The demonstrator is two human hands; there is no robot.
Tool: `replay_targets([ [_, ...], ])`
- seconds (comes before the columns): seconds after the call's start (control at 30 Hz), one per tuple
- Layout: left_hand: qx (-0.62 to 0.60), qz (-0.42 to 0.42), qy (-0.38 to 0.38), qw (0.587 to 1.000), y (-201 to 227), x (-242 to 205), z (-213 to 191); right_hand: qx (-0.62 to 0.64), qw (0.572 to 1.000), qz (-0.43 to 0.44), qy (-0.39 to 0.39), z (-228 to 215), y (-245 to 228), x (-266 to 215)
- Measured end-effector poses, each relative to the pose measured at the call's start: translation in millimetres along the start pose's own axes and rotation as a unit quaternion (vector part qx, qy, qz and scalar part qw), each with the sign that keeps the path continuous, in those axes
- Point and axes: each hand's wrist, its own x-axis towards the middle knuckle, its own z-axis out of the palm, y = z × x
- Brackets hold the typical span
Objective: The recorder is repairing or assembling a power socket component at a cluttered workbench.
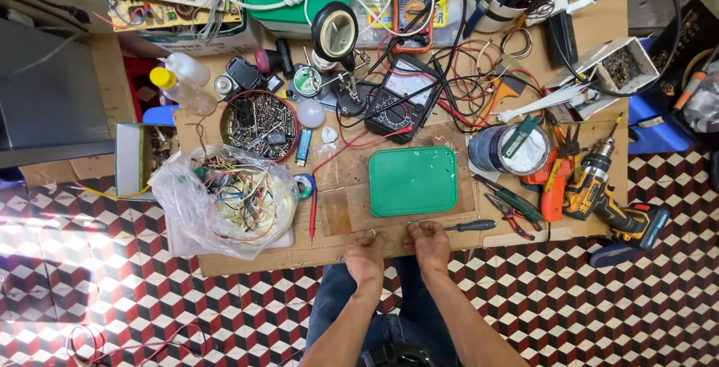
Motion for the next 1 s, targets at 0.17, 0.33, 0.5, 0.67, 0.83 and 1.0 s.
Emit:
replay_targets([
  [0.17,-0.049,-0.084,0.118,0.988,36.0,-17.5,2.7,-0.102,0.988,-0.026,0.116,16.4,-0.9,11.7],
  [0.33,-0.056,0.052,0.157,0.985,25.6,-18.0,1.2,-0.305,0.925,-0.175,0.144,3.2,45.6,54.9],
  [0.5,-0.139,0.015,0.057,0.988,29.8,-35.1,-21.8,0.024,0.998,-0.004,-0.052,-39.6,-10.6,21.1],
  [0.67,-0.356,-0.030,-0.066,0.932,95.3,-62.5,-59.6,0.017,0.985,-0.062,-0.160,-81.2,-88.2,-29.1],
  [0.83,-0.479,0.019,-0.145,0.865,121.1,-43.3,-45.7,0.044,0.970,-0.140,-0.192,-63.9,-139.0,-10.6],
  [1.0,-0.433,0.039,-0.145,0.889,115.7,-23.8,-43.0,0.026,0.966,-0.145,-0.214,-59.8,-149.5,-5.7],
])
